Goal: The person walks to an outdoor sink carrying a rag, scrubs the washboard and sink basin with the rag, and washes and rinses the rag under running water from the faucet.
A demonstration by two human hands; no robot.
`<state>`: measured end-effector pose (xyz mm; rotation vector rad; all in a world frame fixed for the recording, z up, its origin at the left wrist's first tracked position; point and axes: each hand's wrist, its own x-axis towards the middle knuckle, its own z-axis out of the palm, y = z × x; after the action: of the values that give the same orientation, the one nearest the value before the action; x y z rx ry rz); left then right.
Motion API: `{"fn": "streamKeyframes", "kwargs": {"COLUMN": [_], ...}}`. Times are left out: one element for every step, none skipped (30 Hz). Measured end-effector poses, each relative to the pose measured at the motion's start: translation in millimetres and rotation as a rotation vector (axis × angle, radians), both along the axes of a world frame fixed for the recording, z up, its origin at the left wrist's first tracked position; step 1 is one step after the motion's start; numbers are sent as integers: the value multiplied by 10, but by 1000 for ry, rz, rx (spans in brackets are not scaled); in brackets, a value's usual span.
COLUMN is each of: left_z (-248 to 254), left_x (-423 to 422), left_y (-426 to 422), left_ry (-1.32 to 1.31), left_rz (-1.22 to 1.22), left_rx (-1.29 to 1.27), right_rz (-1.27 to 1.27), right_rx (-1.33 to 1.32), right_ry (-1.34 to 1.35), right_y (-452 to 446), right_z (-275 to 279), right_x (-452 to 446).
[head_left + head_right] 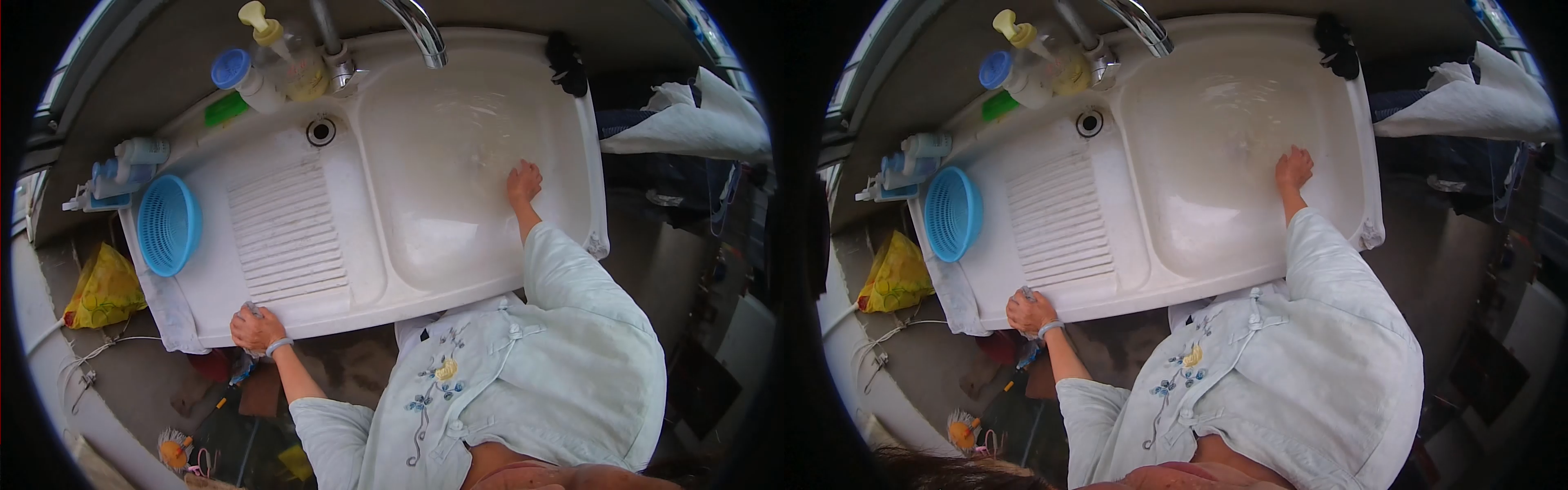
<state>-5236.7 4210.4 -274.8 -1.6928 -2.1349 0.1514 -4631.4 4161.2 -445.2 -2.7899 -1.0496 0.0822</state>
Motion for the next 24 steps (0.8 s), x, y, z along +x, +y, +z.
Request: {"fn": "streamKeyframes", "kwargs": {"left_z": [-9, -12, -3, 2, 6, 2, -11, -22, -37, -40, -43, -43, -41, -40, -42, -86, -79, -61, -71, -71, -73, -73, -73, -71], "left_x": [-5, 3, 8, 13, 19, 18, 12, -5, -24, -29, -27, -25, -16, 2, 0, -60, -47, -30, -32, -47, -58, -58, -56, -59], "left_y": [14, 18, 13, 24, 29, 31, 30, 26, 24, 29, 31, 23, 21, 27, 22, 8, 11, 14, 17, 14, 13, 16, 18, 14], "left_ry": [1, -3, -4, -2, -3, 2, 6, 12, 7, 11, 13, 14, 6, 15, 25, 16, 13, 13, 7, 11, 15, 14, 12, 12], "left_rz": [4, -1, 10, 22, 32, 32, 22, 11, 2, -3, -1, -3, -20, 7, 31, -11, -16, -16, -24, -22, -17, -19, -27, -35], "left_rx": [-5, 0, -11, -18, -25, -17, -14, -14, -8, -9, -2, 2, -4, -13, -24, 6, 4, 4, 4, -3, -9, -8, -1, 5], "right_rz": [-279, -557, -561, -650, -736, -646, -555, -398, -244, -138, 495, 337, 533, 715, 689, 990, 1292, 1278, 1241, 1200, 1074, 949, 803, 656], "right_rx": [-116, -233, -227, -207, -188, -238, -288, -281, -274, -67, -615, -453, -389, -317, -323, -250, -174, -181, -328, -471, -479, -484, -503, -519], "right_ry": [32, 67, 68, 152, 240, 286, 330, 368, 401, 392, 406, 491, 381, 241, 235, 218, 199, 195, 71, -49, -115, -181, -285, -385], "right_y": [0, 44, 124, 270, 456, 686, 941, 1206, 1385, 1597, 1957, 1962, 1786, 1612, 1470, 1339, 1232, 1210, 1281, 1343, 1417, 1472, 1451, 1339], "right_z": [-64, -30, -14, -19, 16, 35, 26, -365, -754, -504, -1141, -873, -318, 319, 303, 242, 227, 205, 188, 175, 275, 369, 339, 303], "right_x": [61, 81, 101, 125, 106, 52, 1, 20, 4, -337, -231, -674, -982, -1312, -1258, -1168, -1057, -860, -585, -336, -121, 99, 376, 635]}}
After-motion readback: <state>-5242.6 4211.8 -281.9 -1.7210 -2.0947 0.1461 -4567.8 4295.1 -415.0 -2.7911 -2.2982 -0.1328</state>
